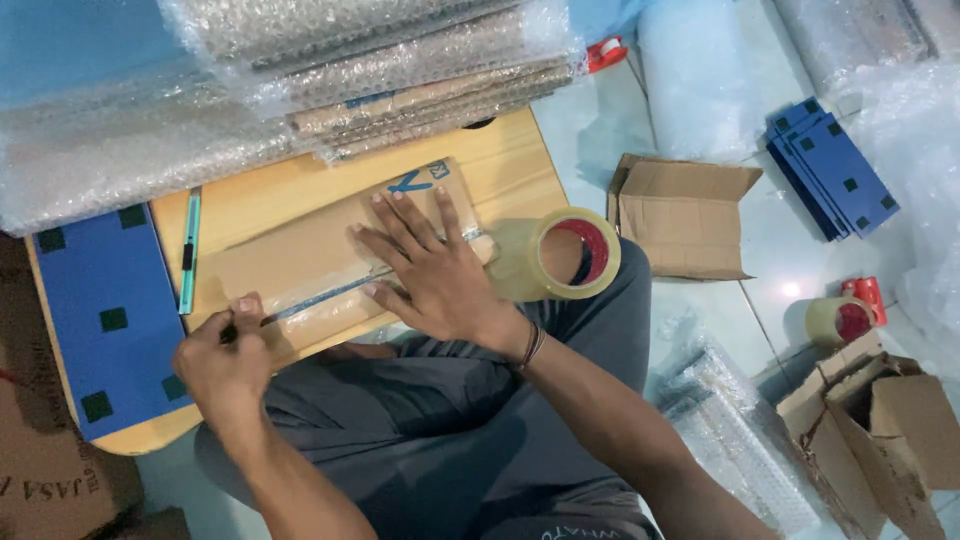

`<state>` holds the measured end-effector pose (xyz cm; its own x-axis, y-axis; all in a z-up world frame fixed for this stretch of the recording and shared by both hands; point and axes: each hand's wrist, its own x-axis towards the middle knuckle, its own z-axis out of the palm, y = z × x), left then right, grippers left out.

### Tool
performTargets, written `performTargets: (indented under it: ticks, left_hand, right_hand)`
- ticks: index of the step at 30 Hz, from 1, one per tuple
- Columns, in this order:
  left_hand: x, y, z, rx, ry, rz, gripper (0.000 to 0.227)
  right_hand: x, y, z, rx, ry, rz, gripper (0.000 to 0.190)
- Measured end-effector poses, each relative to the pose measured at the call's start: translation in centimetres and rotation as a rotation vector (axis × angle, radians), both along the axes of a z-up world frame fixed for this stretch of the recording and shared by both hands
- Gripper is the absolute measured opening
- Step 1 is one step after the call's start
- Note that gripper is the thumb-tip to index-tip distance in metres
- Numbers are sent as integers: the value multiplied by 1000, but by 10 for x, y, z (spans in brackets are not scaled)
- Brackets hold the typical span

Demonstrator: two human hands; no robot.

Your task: A person wraps a rectangular object in brown paper and bubble wrap, securing it with tape.

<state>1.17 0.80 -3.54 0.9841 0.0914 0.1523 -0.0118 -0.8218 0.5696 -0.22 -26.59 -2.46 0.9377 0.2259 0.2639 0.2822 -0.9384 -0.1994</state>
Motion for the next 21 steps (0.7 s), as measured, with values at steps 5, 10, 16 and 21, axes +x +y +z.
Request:
performTargets:
  ticks: [5,10,16,21]
  left_hand:
    - [1,-19,20,-83,37,96,53]
    - [6,-24,21,88,175,174,57]
    - [3,-22,10,70,-46,85,44]
    - [2,-27,18,83,13,113,36]
  right_hand:
    - [-4,-2,15,91,51,31,67]
    - [-5,-4,16,150,19,61,68]
    - [-6,-5,18,192,33,64,68]
    - [-4,-5,10,188,15,71,67]
